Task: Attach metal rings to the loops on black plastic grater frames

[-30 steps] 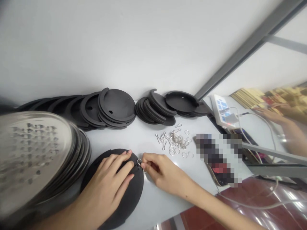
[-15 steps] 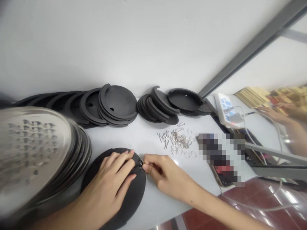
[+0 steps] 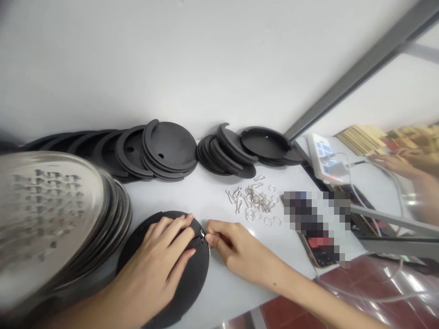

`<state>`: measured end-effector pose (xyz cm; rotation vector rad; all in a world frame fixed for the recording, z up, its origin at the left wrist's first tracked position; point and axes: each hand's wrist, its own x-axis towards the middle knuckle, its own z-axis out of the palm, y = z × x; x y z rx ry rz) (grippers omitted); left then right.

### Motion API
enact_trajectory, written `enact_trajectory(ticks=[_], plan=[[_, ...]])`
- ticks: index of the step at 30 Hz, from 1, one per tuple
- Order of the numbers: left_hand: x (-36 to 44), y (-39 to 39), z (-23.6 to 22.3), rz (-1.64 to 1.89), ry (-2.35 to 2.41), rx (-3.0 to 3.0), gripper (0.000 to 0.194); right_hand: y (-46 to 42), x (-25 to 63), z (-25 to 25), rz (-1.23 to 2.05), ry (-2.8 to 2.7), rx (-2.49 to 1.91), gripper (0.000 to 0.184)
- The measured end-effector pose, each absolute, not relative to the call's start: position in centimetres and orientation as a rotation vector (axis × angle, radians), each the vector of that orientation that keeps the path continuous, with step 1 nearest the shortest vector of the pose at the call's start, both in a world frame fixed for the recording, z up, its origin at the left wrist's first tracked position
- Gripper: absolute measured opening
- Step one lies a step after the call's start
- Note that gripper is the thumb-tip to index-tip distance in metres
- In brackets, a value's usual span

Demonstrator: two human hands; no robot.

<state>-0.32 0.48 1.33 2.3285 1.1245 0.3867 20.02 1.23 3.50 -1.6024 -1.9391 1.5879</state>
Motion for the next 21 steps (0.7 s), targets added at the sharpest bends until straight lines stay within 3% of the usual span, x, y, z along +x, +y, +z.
enact_trajectory(ticks=[21], plan=[[-0.24,0.42,1.43,0.380,1.141,2.386,0.018,1.18,19.78,3.17,1.615,-1.938,-1.589,0.031]])
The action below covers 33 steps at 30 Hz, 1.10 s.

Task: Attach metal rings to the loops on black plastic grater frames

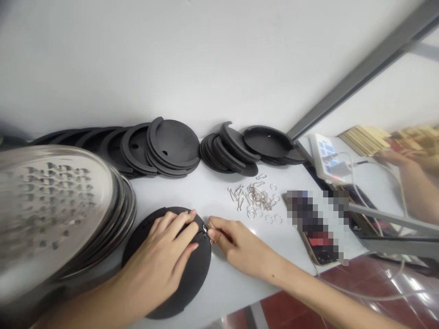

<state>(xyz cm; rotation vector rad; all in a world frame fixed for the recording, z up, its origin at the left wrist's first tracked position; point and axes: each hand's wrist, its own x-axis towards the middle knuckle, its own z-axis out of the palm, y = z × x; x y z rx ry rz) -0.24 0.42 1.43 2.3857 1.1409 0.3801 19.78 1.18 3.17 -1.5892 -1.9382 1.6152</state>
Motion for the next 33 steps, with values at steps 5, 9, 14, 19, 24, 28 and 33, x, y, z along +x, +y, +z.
enact_trajectory(ticks=[5,9,14,19,24,28,33], plan=[[-0.29,0.32,1.60,0.395,1.147,2.393,0.018,1.57,19.90,3.14,1.654,-1.947,-1.534,0.031],[-0.24,0.26,1.63,0.396,1.157,2.395,0.018,1.90,19.89,3.30,1.689,-1.974,-1.507,0.033],[-0.24,0.31,1.62,0.382,1.152,2.369,0.019,1.78,19.80,3.21,1.633,-1.997,-1.552,0.032],[-0.29,0.31,1.66,0.365,1.164,2.365,0.020,1.55,19.72,3.10,1.668,-1.986,-1.535,0.030],[-0.05,0.23,1.68,0.332,1.169,2.388,0.023,1.51,19.78,3.09,1.733,-1.922,-1.527,0.028],[0.08,0.21,1.62,0.311,1.177,2.401,0.025,1.55,19.86,3.16,1.794,-1.887,-1.519,0.027],[0.01,0.20,1.80,0.292,1.170,2.383,0.026,1.45,20.02,3.10,1.802,-1.894,-1.538,0.026]])
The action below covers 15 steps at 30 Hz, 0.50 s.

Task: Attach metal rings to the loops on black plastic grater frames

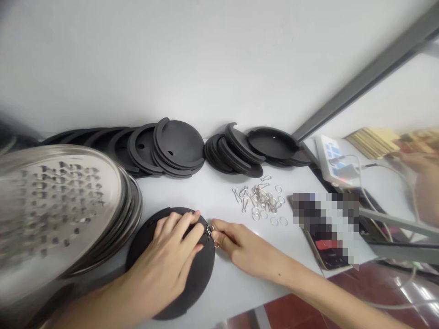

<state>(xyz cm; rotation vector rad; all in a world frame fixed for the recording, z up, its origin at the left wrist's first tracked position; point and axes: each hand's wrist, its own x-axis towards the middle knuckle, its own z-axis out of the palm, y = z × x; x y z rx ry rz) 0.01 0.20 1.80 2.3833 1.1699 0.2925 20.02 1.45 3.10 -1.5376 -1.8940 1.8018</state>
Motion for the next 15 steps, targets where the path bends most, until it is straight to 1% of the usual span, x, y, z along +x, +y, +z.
enact_trajectory(ticks=[11,15], plan=[[0.19,0.18,1.94,0.248,1.175,2.377,0.023,1.08,19.71,3.16,1.804,-1.837,-1.573,0.029],[0.18,0.05,1.70,0.274,1.172,2.398,0.026,0.89,19.64,3.07,1.783,-1.840,-1.592,0.030]])
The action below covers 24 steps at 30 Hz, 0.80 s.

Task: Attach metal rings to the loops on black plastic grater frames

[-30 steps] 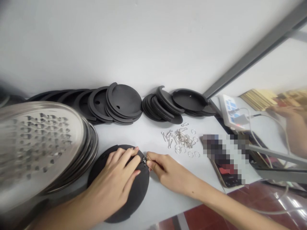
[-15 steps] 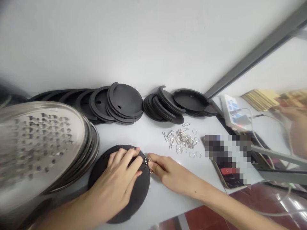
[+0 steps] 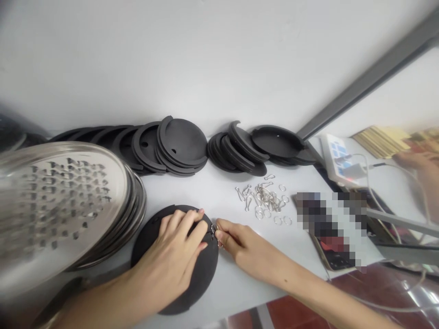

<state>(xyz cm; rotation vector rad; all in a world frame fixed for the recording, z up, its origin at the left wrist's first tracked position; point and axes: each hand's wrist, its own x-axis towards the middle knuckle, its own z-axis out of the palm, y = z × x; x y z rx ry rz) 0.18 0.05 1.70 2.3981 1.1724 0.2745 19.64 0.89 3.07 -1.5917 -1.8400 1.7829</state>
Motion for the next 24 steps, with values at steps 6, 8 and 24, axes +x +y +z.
enact_trajectory(ticks=[6,8,24], plan=[[0.1,0.1,1.9,0.267,1.158,2.394,0.024,1.0,19.8,2.9,1.803,-1.834,-1.599,0.029],[0.2,0.3,2.0,0.255,1.151,2.384,0.022,1.2,19.8,3.0,1.828,-1.836,-1.587,0.029],[0.0,0.0,2.1,0.217,1.205,2.417,0.021,1.7,19.6,3.0,1.828,-1.881,-1.523,0.035]])
